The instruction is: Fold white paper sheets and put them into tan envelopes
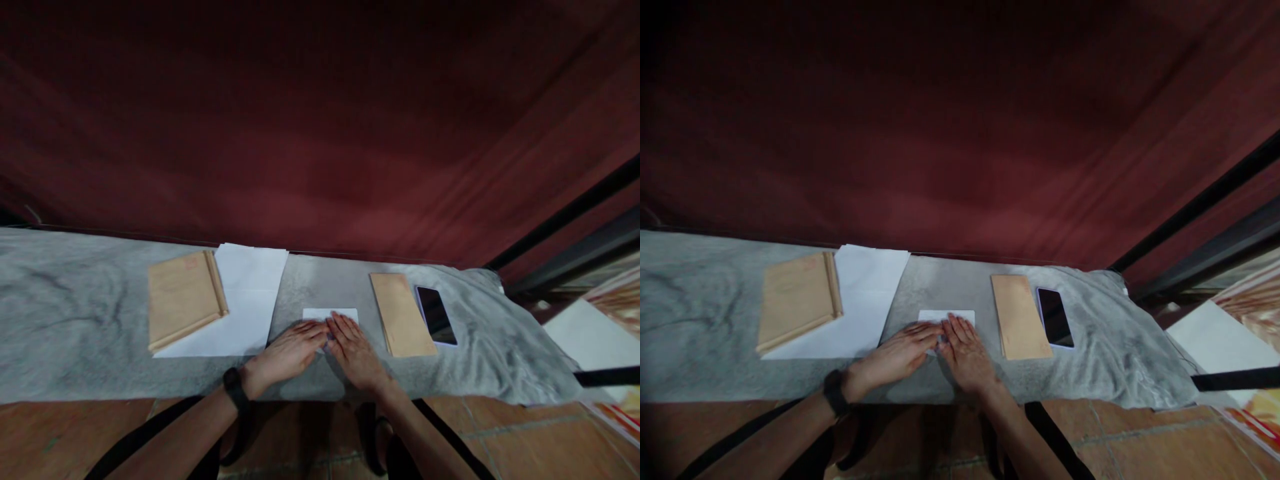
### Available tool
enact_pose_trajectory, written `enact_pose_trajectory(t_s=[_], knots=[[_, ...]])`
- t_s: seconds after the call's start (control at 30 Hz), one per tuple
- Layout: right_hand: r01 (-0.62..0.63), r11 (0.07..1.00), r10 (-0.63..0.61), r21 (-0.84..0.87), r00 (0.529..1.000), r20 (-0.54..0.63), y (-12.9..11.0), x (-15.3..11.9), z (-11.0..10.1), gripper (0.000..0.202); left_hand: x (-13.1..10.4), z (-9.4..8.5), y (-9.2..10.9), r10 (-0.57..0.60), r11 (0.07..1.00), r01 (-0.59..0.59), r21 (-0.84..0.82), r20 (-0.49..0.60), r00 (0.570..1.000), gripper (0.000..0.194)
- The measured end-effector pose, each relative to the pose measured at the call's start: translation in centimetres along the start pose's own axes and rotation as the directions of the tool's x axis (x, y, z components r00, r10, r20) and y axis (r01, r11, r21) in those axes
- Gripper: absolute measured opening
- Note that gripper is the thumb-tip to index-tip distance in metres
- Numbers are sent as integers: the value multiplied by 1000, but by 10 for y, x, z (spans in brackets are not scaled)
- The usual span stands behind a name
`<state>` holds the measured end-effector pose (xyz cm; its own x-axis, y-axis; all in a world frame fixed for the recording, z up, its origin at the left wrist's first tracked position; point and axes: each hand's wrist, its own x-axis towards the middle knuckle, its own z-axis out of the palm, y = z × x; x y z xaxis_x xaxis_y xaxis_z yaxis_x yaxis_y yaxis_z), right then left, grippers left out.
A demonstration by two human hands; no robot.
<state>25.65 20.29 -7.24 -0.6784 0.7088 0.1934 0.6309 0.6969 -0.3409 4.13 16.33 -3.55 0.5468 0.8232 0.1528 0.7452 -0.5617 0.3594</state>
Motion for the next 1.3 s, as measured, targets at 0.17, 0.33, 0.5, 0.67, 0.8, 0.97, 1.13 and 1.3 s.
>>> enact_pose_trajectory(t_s=[0.17, 0.33, 0.5, 0.67, 0.8, 0.97, 1.13, 1.3], knots=[[-54, 991, 48, -120, 997, -52, 10, -3, 10, 53, -1, -9, 6, 2, 999, -2, 48, 4, 1000, 38], [-18, 971, 5, -238, 998, -57, 16, -8, 15, 54, -1, -3, 17, -7, 997, 5, 72, 22, 1000, 40], [117, 920, -128, -374, 992, -4, 15, -12, 12, 53, -3, 31, 23, -107, 980, 121, 155, -97, 989, 61], [146, 894, -160, -424, 987, 4, 21, -15, 13, 46, -7, 41, 23, -103, 975, 123, 185, -114, 988, 74], [116, 899, -139, -423, 990, -24, 31, -16, 19, 46, -9, 40, 21, -112, 971, 134, 196, -118, 987, 74], [70, 922, -107, -380, 991, -78, 41, -18, 24, 54, -9, 41, 22, -124, 971, 145, 192, -116, 985, 75], [-21, 943, -26, -331, 991, -134, 44, -19, 24, 58, -9, 40, 21, -142, 970, 164, 178, -127, 982, 67], [-27, 952, -19, -305, 989, -145, 46, -20, 24, 61, -9, 35, 16, -144, 971, 161, 175, -109, 984, 59]])
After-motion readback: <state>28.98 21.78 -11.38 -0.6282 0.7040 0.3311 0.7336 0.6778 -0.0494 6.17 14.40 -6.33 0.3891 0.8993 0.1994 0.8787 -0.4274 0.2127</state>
